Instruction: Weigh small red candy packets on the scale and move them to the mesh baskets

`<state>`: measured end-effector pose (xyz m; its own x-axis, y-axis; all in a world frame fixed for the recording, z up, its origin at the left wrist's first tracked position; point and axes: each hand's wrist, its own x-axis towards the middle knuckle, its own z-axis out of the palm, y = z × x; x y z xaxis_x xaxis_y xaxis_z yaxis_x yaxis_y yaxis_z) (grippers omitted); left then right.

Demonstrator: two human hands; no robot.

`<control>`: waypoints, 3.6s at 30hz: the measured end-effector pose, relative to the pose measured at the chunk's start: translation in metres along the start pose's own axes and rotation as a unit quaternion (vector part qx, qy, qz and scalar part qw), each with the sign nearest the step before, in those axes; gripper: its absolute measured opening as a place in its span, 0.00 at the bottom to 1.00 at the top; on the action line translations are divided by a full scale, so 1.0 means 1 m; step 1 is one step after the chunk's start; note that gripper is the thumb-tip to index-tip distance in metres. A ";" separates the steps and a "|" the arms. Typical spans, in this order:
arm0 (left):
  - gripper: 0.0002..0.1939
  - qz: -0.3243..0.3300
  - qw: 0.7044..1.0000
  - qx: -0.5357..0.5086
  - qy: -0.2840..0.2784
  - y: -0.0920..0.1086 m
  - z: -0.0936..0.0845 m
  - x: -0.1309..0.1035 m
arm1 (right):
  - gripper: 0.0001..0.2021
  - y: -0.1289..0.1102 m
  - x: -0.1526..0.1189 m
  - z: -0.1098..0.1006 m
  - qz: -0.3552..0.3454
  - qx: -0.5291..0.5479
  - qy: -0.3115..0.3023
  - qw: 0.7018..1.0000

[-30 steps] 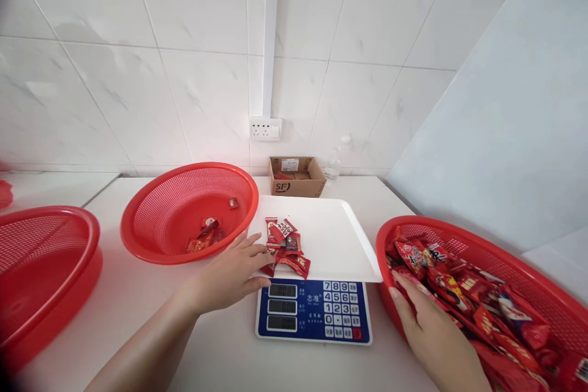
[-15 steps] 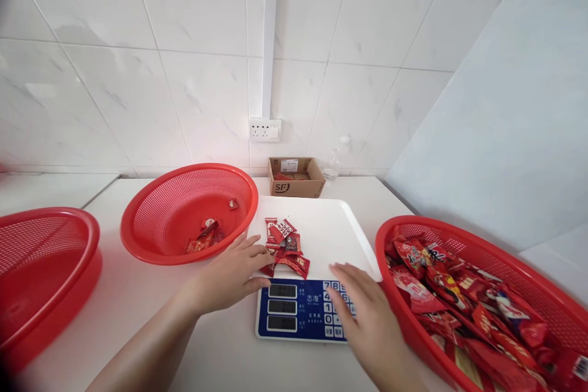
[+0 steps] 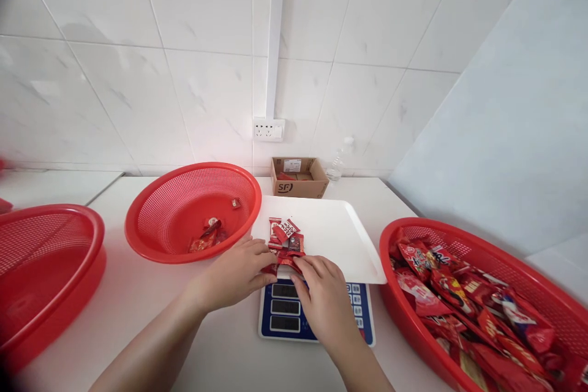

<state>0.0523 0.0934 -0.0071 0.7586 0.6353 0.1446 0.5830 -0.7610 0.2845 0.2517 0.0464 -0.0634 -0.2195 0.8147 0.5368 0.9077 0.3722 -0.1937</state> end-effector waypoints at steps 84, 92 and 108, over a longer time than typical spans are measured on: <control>0.15 0.027 0.999 -0.040 -0.023 0.003 0.002 0.001 | 0.16 0.018 0.031 -0.012 0.003 -0.036 -0.118 0.992; 0.23 -0.015 0.998 0.023 0.050 -0.005 0.008 0.019 | 0.16 0.028 0.027 -0.019 0.052 0.049 -0.140 0.988; 0.19 0.008 0.999 0.030 -0.020 0.003 0.014 0.028 | 0.20 0.030 0.024 -0.014 0.084 0.015 -0.151 0.985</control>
<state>0.0795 0.1065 -0.0155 0.7783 0.6179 0.1112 0.5861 -0.7786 0.2242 0.2784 0.0705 -0.0451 -0.1683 0.9591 0.2278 0.9300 0.2311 -0.2857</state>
